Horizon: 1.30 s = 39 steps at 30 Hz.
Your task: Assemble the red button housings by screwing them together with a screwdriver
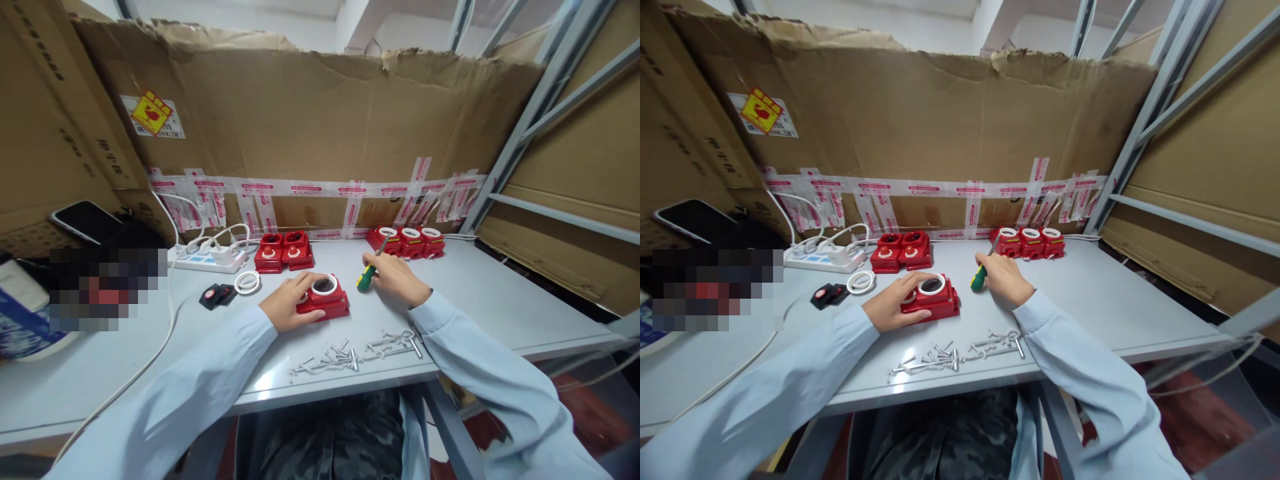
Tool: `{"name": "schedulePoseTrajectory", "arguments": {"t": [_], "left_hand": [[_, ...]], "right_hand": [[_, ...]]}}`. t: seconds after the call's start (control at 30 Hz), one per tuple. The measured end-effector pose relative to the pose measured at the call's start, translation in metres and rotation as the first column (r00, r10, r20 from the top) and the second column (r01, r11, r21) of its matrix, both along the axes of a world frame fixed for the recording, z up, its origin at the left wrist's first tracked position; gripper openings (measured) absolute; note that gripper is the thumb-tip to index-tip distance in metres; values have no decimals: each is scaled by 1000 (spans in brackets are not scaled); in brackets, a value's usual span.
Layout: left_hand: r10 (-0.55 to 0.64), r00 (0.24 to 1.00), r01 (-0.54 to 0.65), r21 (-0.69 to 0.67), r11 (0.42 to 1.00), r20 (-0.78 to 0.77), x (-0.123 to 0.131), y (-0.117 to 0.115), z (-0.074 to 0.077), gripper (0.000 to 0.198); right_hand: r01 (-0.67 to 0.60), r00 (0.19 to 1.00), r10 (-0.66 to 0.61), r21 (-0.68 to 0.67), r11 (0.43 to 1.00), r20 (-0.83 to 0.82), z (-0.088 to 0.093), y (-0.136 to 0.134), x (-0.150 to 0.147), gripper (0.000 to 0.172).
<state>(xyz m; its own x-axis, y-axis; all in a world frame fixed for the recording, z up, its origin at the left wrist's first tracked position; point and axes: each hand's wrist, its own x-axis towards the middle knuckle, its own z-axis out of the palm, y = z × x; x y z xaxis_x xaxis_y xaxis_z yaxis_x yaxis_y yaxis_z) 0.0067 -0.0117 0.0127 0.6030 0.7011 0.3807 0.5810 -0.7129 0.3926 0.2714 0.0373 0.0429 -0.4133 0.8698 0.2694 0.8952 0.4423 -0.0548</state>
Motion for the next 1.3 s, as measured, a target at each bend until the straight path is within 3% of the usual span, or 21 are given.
{"name": "schedulePoseTrajectory", "arguments": {"t": [0.1,0.2,0.27,0.4,0.53,0.63,1.13,1.3], "left_hand": [[5,1000,-5,-2,1000,-2,0,0,0,58],[11,1000,-11,1,1000,-2,0,0,-1,59],[9,1000,-9,5,1000,-4,0,0,-1,59],[1,1000,-1,4,1000,-6,-1,0,0,59],[3,1000,-3,1,1000,4,0,0,0,59],[0,1000,0,-1,1000,5,0,0,0,59],[6,999,-6,-8,1000,-31,0,2,-3,60],[-7,999,5,66,998,39,1,-5,13,58]], "right_hand": [[61,998,-60,41,997,-11,-3,3,-2,17],[49,977,-41,32,998,-208,-3,5,-5,15],[-1,899,-10,-25,1000,-437,-2,7,-6,14],[-119,674,-12,-124,985,-739,0,7,-9,38],[-185,497,79,-17,983,-864,4,-4,-20,34],[-277,441,115,-13,961,-890,6,-17,-31,29],[-331,601,182,-35,943,-778,10,-33,-47,25],[-364,691,221,-67,929,-688,18,-39,-57,25]]}}
